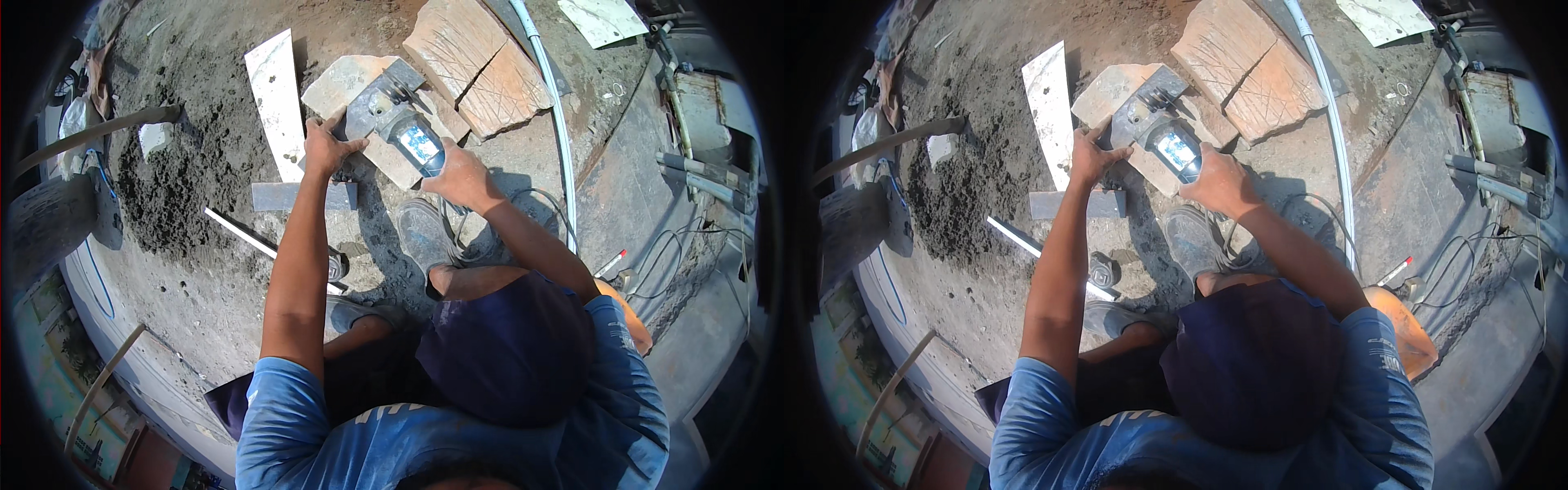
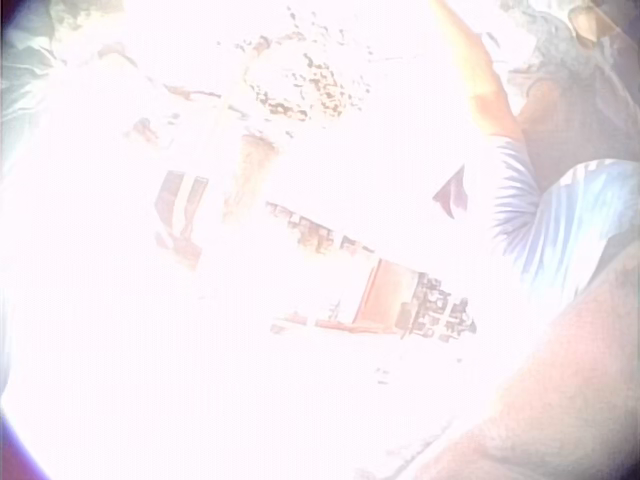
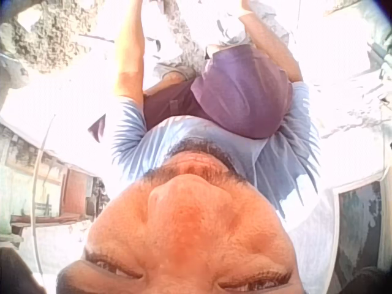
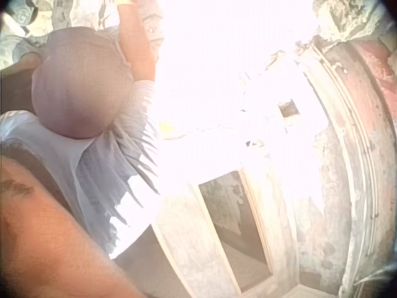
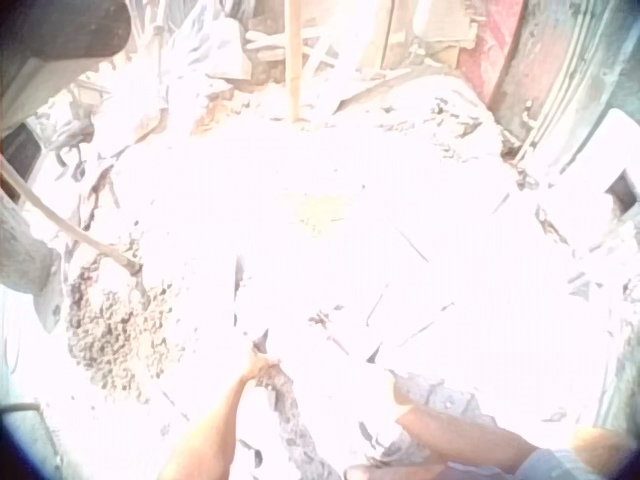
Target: The person uses an angle grinder to cut rectangular tiles on a construction site. They hold the tiles with one hand and guide the grinder with the other, cutting multiple pieces and placing them aside.
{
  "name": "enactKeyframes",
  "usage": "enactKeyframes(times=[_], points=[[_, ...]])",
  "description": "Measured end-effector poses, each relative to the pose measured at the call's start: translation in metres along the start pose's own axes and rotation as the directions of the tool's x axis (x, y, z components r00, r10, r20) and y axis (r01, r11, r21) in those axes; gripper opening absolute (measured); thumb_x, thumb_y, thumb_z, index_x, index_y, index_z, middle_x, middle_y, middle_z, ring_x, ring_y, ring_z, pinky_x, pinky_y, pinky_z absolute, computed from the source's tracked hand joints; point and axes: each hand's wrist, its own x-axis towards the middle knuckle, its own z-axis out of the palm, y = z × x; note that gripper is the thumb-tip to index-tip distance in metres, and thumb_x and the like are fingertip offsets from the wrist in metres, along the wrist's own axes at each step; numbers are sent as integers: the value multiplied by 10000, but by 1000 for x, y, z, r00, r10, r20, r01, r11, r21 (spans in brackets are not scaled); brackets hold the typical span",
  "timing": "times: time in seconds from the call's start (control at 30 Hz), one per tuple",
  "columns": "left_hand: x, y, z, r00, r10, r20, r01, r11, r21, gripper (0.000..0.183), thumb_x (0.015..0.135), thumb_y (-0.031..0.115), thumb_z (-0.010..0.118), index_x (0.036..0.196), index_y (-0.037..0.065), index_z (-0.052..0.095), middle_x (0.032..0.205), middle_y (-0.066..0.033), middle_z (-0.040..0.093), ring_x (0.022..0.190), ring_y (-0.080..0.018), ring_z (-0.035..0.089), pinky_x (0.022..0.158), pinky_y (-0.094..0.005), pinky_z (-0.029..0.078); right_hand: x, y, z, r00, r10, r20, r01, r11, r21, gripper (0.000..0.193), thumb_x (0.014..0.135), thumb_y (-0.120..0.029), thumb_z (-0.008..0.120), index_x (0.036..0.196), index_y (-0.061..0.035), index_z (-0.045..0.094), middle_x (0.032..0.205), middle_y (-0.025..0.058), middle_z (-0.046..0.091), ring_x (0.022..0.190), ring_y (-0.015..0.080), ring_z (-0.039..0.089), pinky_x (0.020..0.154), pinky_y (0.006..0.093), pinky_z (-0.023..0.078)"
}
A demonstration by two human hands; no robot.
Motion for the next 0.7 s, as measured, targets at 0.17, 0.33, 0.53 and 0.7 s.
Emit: enactKeyframes(times=[0.17, 0.33, 0.53, 0.7], points=[[-7, 12, 5, 997, 28, -75, -33, 998, -56, 900, 557, 367, 973, 1386, 201, 664, 1216, -177, 527, 1119, -362, 568, 988, -438, 491, -8, 33, 4, 988, 15, -151, -13, 1000, 17, 873, 695, -327, 807, 1409, 48, 473, 1145, 306, 681, 1100, 416, 677, 949, 453, 541], [5, 63, 1, 995, 63, -80, -60, 998, 35, 803, 625, 407, 918, 1363, 196, 680, 1188, -152, 542, 1106, -345, 541, 970, -455, 442, -1, 18, -57, 951, 86, -296, -79, 996, 35, 802, 697, -292, 808, 1373, 29, 520, 1067, 287, 708, 1019, 419, 702, 888, 461, 554], [28, 87, 29, 998, 48, -43, -43, 993, 109, 778, 649, 423, 901, 1361, 201, 680, 1188, -149, 531, 1164, -345, 469, 1004, -490, 371, 33, 47, -93, 861, 68, -503, -157, 978, -136, 781, 694, -296, 803, 1325, 74, 531, 1028, 298, 712, 976, 459, 693, 875, 483, 548], [29, 84, 32, 997, 76, -13, -75, 993, 87, 796, 651, 432, 898, 1373, 191, 664, 1184, -155, 520, 1151, -353, 464, 999, -495, 349, 57, 56, -92, 862, 41, -505, -154, 970, -186, 721, 737, -273, 790, 1315, 63, 521, 1072, 309, 701, 1020, 462, 681, 909, 505, 535]])
